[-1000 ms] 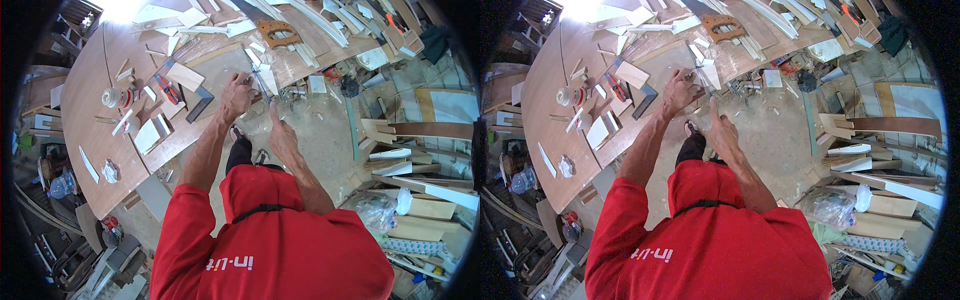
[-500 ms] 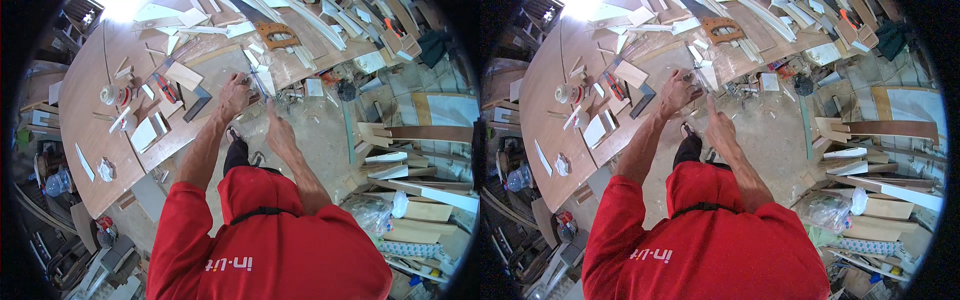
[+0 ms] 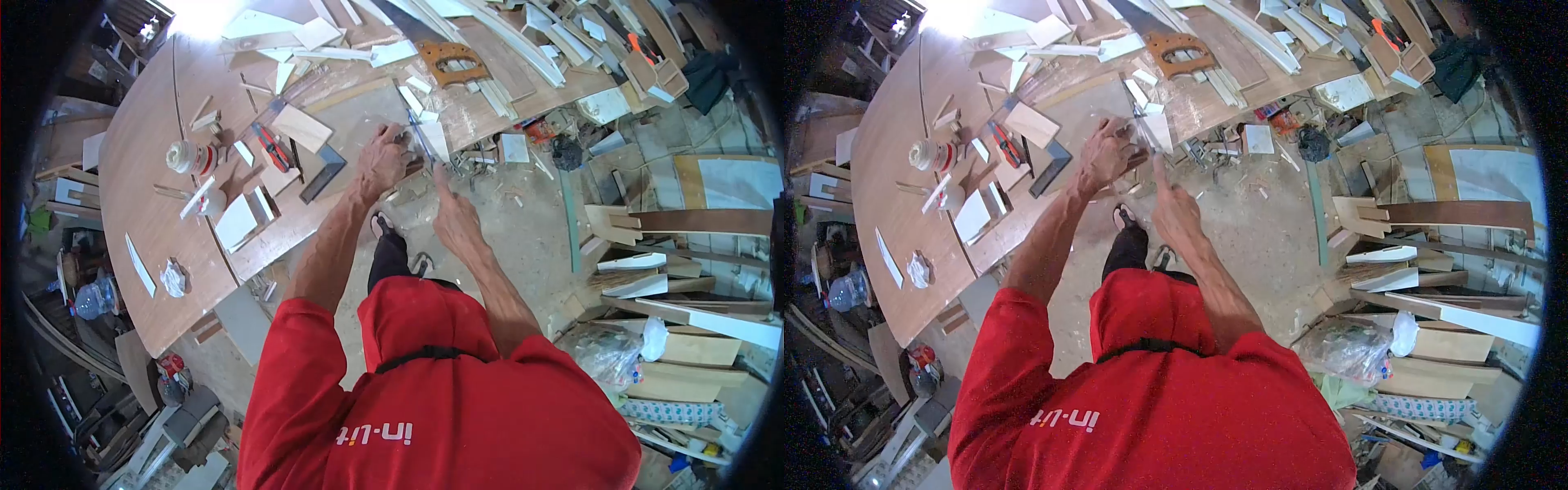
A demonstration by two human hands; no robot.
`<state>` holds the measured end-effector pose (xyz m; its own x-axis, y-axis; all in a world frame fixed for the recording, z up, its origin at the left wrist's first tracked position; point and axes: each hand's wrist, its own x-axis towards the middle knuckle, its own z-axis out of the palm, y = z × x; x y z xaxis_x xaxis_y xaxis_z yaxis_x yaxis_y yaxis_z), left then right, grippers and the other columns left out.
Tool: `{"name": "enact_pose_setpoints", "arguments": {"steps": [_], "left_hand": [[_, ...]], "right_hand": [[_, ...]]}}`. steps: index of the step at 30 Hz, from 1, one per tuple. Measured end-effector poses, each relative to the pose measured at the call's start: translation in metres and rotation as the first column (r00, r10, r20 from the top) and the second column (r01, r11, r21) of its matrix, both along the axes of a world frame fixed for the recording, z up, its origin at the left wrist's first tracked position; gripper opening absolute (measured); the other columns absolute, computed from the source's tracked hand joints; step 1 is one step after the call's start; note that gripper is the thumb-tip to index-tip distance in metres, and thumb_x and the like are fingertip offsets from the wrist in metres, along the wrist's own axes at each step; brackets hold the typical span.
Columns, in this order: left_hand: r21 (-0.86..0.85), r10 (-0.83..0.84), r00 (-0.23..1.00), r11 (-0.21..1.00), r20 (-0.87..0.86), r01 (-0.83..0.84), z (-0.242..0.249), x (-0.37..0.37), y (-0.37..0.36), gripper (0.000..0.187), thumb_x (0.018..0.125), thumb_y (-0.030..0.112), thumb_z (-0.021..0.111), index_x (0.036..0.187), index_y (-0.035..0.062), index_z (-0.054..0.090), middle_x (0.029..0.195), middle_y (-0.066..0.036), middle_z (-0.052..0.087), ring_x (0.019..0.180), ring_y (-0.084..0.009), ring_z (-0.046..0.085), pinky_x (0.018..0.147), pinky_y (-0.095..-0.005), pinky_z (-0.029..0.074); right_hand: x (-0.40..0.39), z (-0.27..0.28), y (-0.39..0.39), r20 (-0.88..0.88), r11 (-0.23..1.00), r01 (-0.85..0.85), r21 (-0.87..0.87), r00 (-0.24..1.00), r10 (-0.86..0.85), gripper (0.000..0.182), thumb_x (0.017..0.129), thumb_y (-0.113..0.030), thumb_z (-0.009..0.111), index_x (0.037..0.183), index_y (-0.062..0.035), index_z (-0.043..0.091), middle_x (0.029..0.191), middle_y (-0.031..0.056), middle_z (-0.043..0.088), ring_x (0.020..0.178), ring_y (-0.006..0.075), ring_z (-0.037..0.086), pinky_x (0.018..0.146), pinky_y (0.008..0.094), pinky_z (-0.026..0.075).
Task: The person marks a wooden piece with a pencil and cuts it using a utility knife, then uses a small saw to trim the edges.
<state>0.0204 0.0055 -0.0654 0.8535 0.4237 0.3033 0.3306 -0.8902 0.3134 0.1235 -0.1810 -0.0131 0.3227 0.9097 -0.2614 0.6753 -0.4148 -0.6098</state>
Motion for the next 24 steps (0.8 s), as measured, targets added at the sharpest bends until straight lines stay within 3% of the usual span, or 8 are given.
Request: {"name": "enact_pose_setpoints", "arguments": {"steps": [3,10,12,14,16,19,21,24], "left_hand": [[-0.137,0.111,0.994,0.985,0.005,-0.109,-0.002,-0.001,-0.006,0.024,0.072,0.036,0.075,0.081,0.0131,0.075,0.103,-0.006,0.061,0.101,-0.0267,0.051,0.085,-0.0381,0.047],[0.074,-0.041,0.998,0.996,-0.044,0.044,0.002,0.001,0.0,0.024,0.073,0.036,0.074,0.079,0.013,0.074,0.104,-0.005,0.061,0.101,-0.0274,0.052,0.087,-0.0382,0.046],[-0.102,0.1,0.994,0.99,0.04,-0.096,-0.006,0.0,-0.007,0.023,0.072,0.035,0.073,0.079,0.0132,0.073,0.102,-0.005,0.062,0.101,-0.0272,0.051,0.088,-0.0382,0.044],[-0.093,0.055,0.998,0.994,0.019,-0.053,-0.008,-0.005,-0.01,0.024,0.073,0.036,0.073,0.079,0.0131,0.073,0.102,-0.005,0.062,0.102,-0.0274,0.051,0.089,-0.0379,0.044],[-0.059,0.006,1.0,0.998,0.016,-0.005,-0.004,0.0,-0.002,0.024,0.073,0.036,0.073,0.079,0.013,0.073,0.103,-0.005,0.062,0.103,-0.0277,0.051,0.089,-0.0377,0.044],[-0.126,0.15,0.988,0.981,0.028,-0.146,-0.001,-0.002,-0.01,0.025,0.073,0.037,0.073,0.079,0.0132,0.074,0.104,-0.005,0.062,0.106,-0.0273,0.05,0.092,-0.0377,0.043],[-0.1,0.037,0.998,0.994,-0.056,-0.042,0.005,-0.004,-0.009,0.026,0.074,0.037,0.072,0.081,0.0123,0.074,0.104,-0.007,0.062,0.108,-0.0275,0.049,0.093,-0.0372,0.043],[-0.074,0.049,0.999,0.996,-0.01,-0.049,-0.012,-0.001,-0.002,0.026,0.075,0.036,0.071,0.082,0.0113,0.074,0.105,-0.009,0.063,0.108,-0.0276,0.049,0.093,-0.0362,0.043]], "right_hand": [[-0.001,-0.002,-0.014,0.058,0.999,-0.037,0.024,0.998,0.035,0.083,0.078,0.0,0.051,0.152,-0.0102,0.013,0.077,0.0291,0.059,0.073,0.0447,0.059,0.07,0.0494,0.046],[-0.001,0.0,-0.011,0.036,0.999,-0.015,0.032,0.999,0.014,0.083,0.078,0.001,0.052,0.151,-0.0099,0.015,0.076,0.0301,0.059,0.072,0.0452,0.06,0.068,0.0515,0.046],[-0.002,-0.002,-0.009,0.06,0.999,-0.023,0.025,0.998,0.021,0.083,0.077,0.001,0.052,0.151,-0.0098,0.015,0.075,0.0301,0.059,0.072,0.0452,0.06,0.068,0.0518,0.046],[0.002,-0.001,0.014,-0.036,1.0,-0.014,0.007,0.999,0.014,0.083,0.078,0.001,0.052,0.151,-0.0105,0.015,0.075,0.0302,0.059,0.071,0.0454,0.06,0.068,0.0524,0.045],[-0.001,0.007,-0.004,-0.011,1.0,-0.008,0.022,1.0,0.009,0.083,0.078,0.001,0.052,0.151,-0.0108,0.015,0.075,0.03,0.059,0.07,0.0452,0.06,0.068,0.0525,0.045],[0.002,0.003,-0.007,0.019,0.999,-0.027,0.034,0.999,0.026,0.083,0.078,0.002,0.051,0.151,-0.0109,0.015,0.075,0.03,0.059,0.071,0.0453,0.06,0.067,0.0529,0.045],[0.002,-0.003,-0.005,0.017,0.998,-0.02,0.052,1.0,0.019,0.082,0.078,0.002,0.051,0.151,-0.0108,0.015,0.075,0.0303,0.059,0.071,0.0456,0.06,0.066,0.0532,0.045],[0.002,-0.002,-0.002,0.003,0.994,-0.015,0.108,1.0,0.014,0.081,0.078,0.002,0.05,0.151,-0.0089,0.015,0.074,0.031,0.059,0.071,0.0467,0.06,0.064,0.0527,0.045]]}}
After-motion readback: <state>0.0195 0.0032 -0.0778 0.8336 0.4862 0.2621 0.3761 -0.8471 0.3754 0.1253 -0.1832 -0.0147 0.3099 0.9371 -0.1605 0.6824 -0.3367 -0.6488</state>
